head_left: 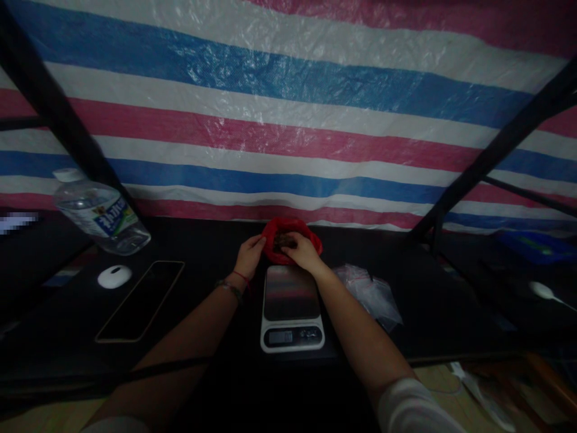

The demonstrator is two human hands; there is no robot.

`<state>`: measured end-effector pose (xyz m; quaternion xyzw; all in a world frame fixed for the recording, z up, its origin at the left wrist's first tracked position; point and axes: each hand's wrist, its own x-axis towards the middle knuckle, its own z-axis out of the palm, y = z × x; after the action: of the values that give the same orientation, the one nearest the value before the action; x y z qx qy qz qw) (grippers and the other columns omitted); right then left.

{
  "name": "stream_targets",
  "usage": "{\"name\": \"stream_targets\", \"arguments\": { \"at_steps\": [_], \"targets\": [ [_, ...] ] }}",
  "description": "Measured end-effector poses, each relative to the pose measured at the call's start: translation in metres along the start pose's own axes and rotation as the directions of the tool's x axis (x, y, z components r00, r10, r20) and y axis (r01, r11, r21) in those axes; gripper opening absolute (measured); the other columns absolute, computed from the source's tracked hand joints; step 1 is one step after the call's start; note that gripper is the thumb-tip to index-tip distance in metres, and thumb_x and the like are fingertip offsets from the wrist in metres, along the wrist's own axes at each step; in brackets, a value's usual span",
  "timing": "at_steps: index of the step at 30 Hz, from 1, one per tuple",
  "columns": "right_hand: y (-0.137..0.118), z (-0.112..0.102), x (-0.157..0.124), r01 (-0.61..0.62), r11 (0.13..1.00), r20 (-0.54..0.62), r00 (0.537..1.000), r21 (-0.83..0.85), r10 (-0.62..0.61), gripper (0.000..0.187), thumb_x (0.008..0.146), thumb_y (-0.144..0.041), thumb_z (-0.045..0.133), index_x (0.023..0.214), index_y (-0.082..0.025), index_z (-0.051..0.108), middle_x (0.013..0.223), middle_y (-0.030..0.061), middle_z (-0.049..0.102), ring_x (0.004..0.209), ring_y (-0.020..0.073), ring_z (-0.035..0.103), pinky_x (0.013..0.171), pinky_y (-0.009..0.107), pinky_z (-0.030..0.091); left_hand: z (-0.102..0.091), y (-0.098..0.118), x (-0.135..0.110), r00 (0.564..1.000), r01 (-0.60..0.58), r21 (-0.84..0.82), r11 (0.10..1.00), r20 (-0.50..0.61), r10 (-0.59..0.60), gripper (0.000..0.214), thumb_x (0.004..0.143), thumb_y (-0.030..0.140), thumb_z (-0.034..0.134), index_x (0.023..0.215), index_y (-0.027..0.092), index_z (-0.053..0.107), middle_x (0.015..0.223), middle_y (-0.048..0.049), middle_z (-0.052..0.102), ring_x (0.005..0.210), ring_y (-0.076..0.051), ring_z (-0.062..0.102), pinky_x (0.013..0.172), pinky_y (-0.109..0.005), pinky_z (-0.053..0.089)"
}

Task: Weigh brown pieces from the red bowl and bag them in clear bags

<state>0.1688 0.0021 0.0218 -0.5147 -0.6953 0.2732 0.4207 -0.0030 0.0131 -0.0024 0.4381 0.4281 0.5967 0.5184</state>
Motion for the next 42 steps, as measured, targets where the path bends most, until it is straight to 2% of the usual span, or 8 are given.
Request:
{"name": "stream_targets", "arguments": {
  "at_steps": [12,17,23,29,32,35,38,42],
  "targets": [
    [0.006,-0.020,-0.005,-0.003,0.996,-0.001,1.000,0.090,0.003,0.032,0.070,-0.019,0.066,0.101,-0.018,0.057,0.105,0.0057,0.067,0.095,0.0151,0.065,0.088,0.031,0.049,-0.006,-0.001,0.000,0.994,-0.104,0.312,0.944,0.074,0.085,0.033,0.078,0.032,0.056,0.103,0.012,0.065,0.104,-0.0108,0.070,0.093,-0.020,0.066,0.085,-0.033,0.052],
    [0.006,-0.021,-0.010,-0.002,0.999,-0.023,1.000,0.050,0.003,0.050,0.070,-0.018,0.066,0.118,-0.019,0.053,0.115,0.0074,0.064,0.103,0.0164,0.062,0.094,0.034,0.047,-0.006,0.002,0.000,0.990,-0.133,0.375,0.918,0.088,0.108,0.028,0.077,0.027,0.055,0.098,0.014,0.067,0.098,-0.0088,0.071,0.089,-0.019,0.066,0.085,-0.033,0.052],
    [0.004,-0.021,-0.018,0.029,0.996,-0.019,0.999,0.080,-0.027,0.043,0.070,-0.017,0.064,0.113,-0.018,0.058,0.112,0.0071,0.066,0.102,0.0173,0.063,0.095,0.035,0.046,-0.002,0.006,-0.004,0.987,-0.138,0.396,0.908,0.132,0.093,0.026,0.076,0.026,0.054,0.095,0.015,0.067,0.094,-0.0065,0.071,0.085,-0.019,0.066,0.082,-0.031,0.052],
    [0.003,-0.026,-0.020,-0.005,0.999,-0.062,0.998,-0.041,0.003,0.045,0.070,-0.019,0.066,0.114,-0.019,0.058,0.113,0.0071,0.065,0.104,0.0182,0.062,0.096,0.036,0.045,-0.003,0.007,-0.005,0.978,-0.205,0.500,0.841,0.137,0.157,0.028,0.078,0.027,0.052,0.098,0.014,0.065,0.095,-0.0079,0.070,0.086,-0.020,0.065,0.081,-0.032,0.052],
    [0.002,-0.027,-0.021,0.031,0.998,-0.046,0.998,-0.063,-0.034,0.044,0.068,-0.017,0.066,0.112,-0.018,0.059,0.115,0.0078,0.064,0.106,0.0188,0.060,0.098,0.036,0.043,-0.005,0.016,-0.010,0.915,-0.382,0.625,0.681,0.149,0.376,0.035,0.076,0.022,0.053,0.108,0.014,0.062,0.106,-0.0101,0.066,0.096,-0.021,0.061,0.088,-0.035,0.049],
    [-0.003,-0.029,-0.024,0.068,0.995,-0.045,0.996,-0.077,-0.072,0.041,0.066,-0.014,0.065,0.107,-0.017,0.060,0.111,0.0077,0.064,0.102,0.0188,0.060,0.095,0.035,0.044,-0.005,0.028,-0.017,0.802,-0.573,0.673,0.468,0.342,0.490,0.036,0.077,0.017,0.050,0.111,0.017,0.062,0.110,-0.0098,0.064,0.105,-0.022,0.057,0.096,-0.038,0.044],
    [-0.012,-0.035,-0.031,0.101,0.994,0.009,0.995,-0.046,-0.100,0.037,0.067,-0.014,0.064,0.104,-0.017,0.060,0.103,0.0051,0.065,0.094,0.0169,0.062,0.088,0.032,0.047,-0.003,0.034,-0.019,0.738,-0.674,0.632,0.382,0.565,0.369,0.031,0.080,0.016,0.046,0.103,0.020,0.067,0.102,-0.0077,0.068,0.100,-0.021,0.060,0.096,-0.037,0.044],
    [-0.027,-0.046,-0.042,0.159,0.986,0.166,0.975,-0.043,-0.150,0.040,0.067,-0.018,0.069,0.106,-0.018,0.060,0.104,0.0043,0.066,0.094,0.0164,0.062,0.086,0.030,0.047,-0.002,0.033,-0.015,0.728,-0.679,0.648,0.345,0.655,0.203,0.027,0.079,0.017,0.048,0.095,0.020,0.070,0.097,-0.0078,0.070,0.093,-0.022,0.062,0.091,-0.036,0.046]
  ]
}}
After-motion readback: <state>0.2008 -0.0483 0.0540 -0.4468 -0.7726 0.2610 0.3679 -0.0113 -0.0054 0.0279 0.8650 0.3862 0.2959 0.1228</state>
